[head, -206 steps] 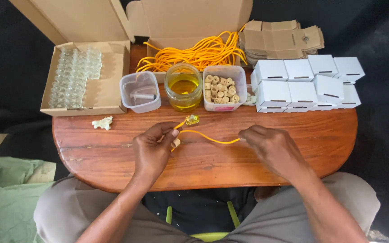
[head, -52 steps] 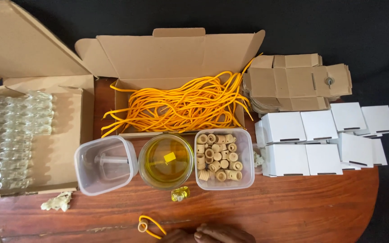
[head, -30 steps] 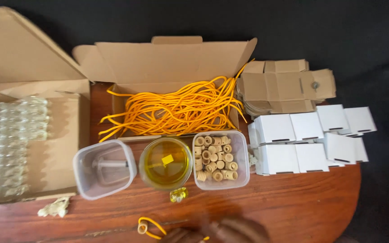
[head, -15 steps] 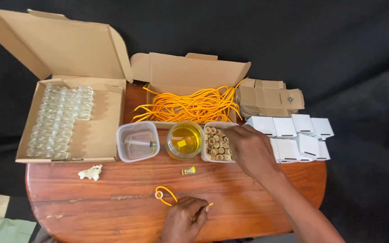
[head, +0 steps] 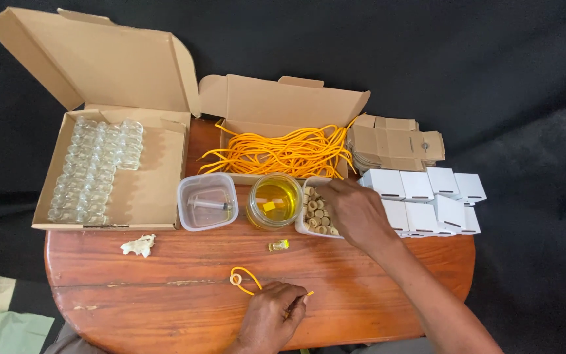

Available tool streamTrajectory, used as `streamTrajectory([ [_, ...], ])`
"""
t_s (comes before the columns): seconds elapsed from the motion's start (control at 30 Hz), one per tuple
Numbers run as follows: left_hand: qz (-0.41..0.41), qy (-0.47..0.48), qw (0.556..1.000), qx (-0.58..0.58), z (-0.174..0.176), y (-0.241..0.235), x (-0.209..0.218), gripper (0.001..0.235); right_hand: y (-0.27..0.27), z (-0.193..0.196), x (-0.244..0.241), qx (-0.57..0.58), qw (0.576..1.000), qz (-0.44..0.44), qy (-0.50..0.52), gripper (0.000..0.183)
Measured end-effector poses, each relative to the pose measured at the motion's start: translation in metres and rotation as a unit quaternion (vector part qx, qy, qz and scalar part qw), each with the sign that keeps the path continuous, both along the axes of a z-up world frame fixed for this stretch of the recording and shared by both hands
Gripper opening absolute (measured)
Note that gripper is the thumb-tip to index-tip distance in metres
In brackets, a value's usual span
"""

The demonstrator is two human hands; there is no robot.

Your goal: Assembling perfume bottle accessories by threading yellow cords through wooden beads and placing them into small white boxes.

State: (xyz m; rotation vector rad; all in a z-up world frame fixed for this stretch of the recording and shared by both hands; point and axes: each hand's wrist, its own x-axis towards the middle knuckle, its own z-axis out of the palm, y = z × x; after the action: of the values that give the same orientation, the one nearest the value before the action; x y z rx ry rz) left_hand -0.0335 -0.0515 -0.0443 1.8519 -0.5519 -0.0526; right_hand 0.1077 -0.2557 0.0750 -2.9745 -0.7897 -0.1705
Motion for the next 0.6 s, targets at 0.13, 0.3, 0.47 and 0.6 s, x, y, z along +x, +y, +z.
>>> streamTrajectory([
  [0.13,0.007,-0.003,1.0,-0.01,0.002,0.0,0.0,0.01,-0.001,-0.009,0.003,-0.023,0.999,0.002,-0.025,0.028],
  [0.3,0.015,-0.012,1.0,-0.004,0.003,0.0,0.001,0.009,-0.004,-0.006,0.007,-0.089,0.995,-0.033,0.033,0.014],
  [0.47,0.011,-0.011,1.0,0.001,-0.001,-0.001,-0.001,0.011,-0.001,-0.004,0.01,-0.001,0.996,0.01,0.085,0.013],
  [0.6,0.013,-0.01,1.0,0.001,-0.002,-0.001,-0.001,0.011,-0.002,-0.007,0.013,-0.002,0.992,0.009,0.123,0.016],
])
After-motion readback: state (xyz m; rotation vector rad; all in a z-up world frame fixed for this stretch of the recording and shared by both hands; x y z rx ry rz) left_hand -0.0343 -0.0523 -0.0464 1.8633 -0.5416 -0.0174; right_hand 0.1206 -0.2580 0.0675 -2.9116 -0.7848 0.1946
